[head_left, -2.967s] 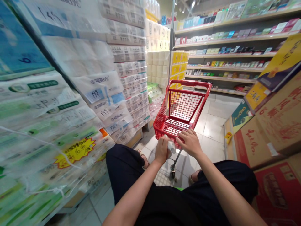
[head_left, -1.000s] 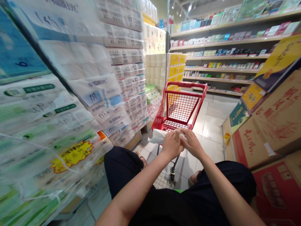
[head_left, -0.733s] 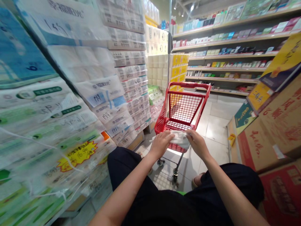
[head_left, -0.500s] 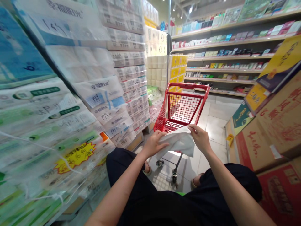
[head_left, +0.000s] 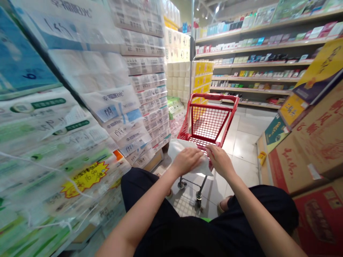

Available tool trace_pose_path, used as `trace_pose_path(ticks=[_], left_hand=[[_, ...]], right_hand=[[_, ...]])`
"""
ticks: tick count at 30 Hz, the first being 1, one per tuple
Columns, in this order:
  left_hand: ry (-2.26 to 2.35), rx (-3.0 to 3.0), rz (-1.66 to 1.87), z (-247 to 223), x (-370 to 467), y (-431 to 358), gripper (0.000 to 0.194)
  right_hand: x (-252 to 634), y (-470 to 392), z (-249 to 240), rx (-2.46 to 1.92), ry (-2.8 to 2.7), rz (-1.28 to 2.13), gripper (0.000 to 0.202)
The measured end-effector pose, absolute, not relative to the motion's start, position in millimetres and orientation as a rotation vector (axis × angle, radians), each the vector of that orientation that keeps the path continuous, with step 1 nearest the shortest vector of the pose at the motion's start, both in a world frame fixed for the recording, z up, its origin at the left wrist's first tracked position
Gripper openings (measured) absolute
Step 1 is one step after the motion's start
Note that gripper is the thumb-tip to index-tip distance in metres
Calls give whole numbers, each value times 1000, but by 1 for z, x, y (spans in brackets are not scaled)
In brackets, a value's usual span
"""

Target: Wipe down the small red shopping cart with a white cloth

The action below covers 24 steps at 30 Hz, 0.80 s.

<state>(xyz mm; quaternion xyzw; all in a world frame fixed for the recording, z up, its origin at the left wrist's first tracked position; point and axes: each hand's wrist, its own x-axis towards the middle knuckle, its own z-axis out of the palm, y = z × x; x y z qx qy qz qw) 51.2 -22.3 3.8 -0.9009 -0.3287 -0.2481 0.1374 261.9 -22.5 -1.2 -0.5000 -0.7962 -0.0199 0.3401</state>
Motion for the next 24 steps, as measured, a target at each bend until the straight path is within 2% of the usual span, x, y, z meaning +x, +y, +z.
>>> trace_pose_path(ticks=[6, 14, 24], left_hand=[[-975, -2621, -593, -33, 54, -10, 25], [-967, -2638, -473, -16, -15, 27, 23], [-983, -2594, -621, -31, 8, 14, 22]], right_hand=[[270, -28, -15, -1261, -2238, -202, 37], [292, -20, -21, -1179, -2305, -203, 38], [285, -34, -11, -1310, -2247, -381, 34]])
